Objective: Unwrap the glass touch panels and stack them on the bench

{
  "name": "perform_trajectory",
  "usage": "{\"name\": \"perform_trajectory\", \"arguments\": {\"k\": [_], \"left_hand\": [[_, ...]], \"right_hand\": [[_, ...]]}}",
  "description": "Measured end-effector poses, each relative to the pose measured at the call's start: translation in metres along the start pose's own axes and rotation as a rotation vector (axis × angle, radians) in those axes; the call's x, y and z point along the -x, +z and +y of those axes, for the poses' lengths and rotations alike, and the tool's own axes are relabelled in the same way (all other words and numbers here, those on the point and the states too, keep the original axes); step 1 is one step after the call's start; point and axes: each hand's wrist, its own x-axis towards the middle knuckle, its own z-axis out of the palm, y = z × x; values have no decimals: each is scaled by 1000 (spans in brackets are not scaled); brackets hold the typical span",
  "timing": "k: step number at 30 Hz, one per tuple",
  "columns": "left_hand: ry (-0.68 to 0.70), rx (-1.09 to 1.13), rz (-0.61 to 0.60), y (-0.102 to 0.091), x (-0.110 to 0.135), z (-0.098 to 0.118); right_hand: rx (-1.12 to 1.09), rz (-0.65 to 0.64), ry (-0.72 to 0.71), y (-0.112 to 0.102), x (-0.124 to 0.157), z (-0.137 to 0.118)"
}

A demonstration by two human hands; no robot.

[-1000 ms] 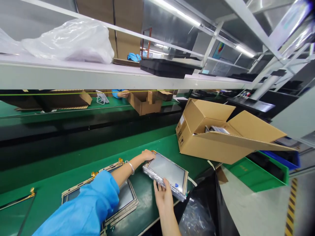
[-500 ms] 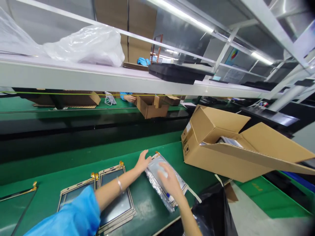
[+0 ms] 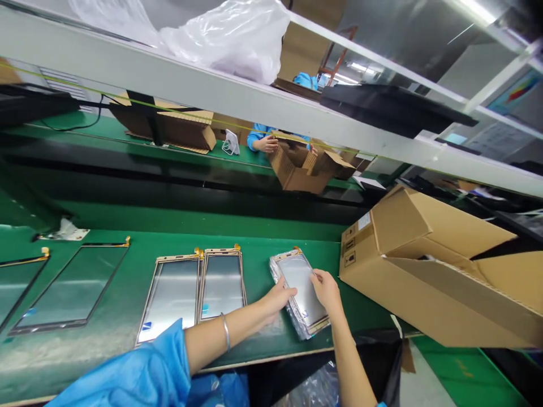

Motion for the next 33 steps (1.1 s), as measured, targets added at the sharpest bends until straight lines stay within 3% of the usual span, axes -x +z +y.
{"name": "perform_trajectory", "arguments": {"k": [5,10,13,16,21,30,33], "left_hand": [[-46,-103,-8,-6,-19,15],[-98,-266,-24,-28,-44,32],[-118,-384,-54,-40,-45,24],[-158,-516,-99,-45,-36,4],[-155,-704,-108,-47,-28,-22],[7,-848,-24,-44,-31,-19],[40,-858,-5,-39,-32,-16]], "right_hand": [[48,13,-33,-6,7,6],[80,43,-124,-5,42,2],[111,69,-220,0,71,-12],[127,62,-330,1,95,-31],[165,27,-432,-3,115,-55],[494,23,-392,5,118,-83],[486,4,-375,8,115,-85]]}}
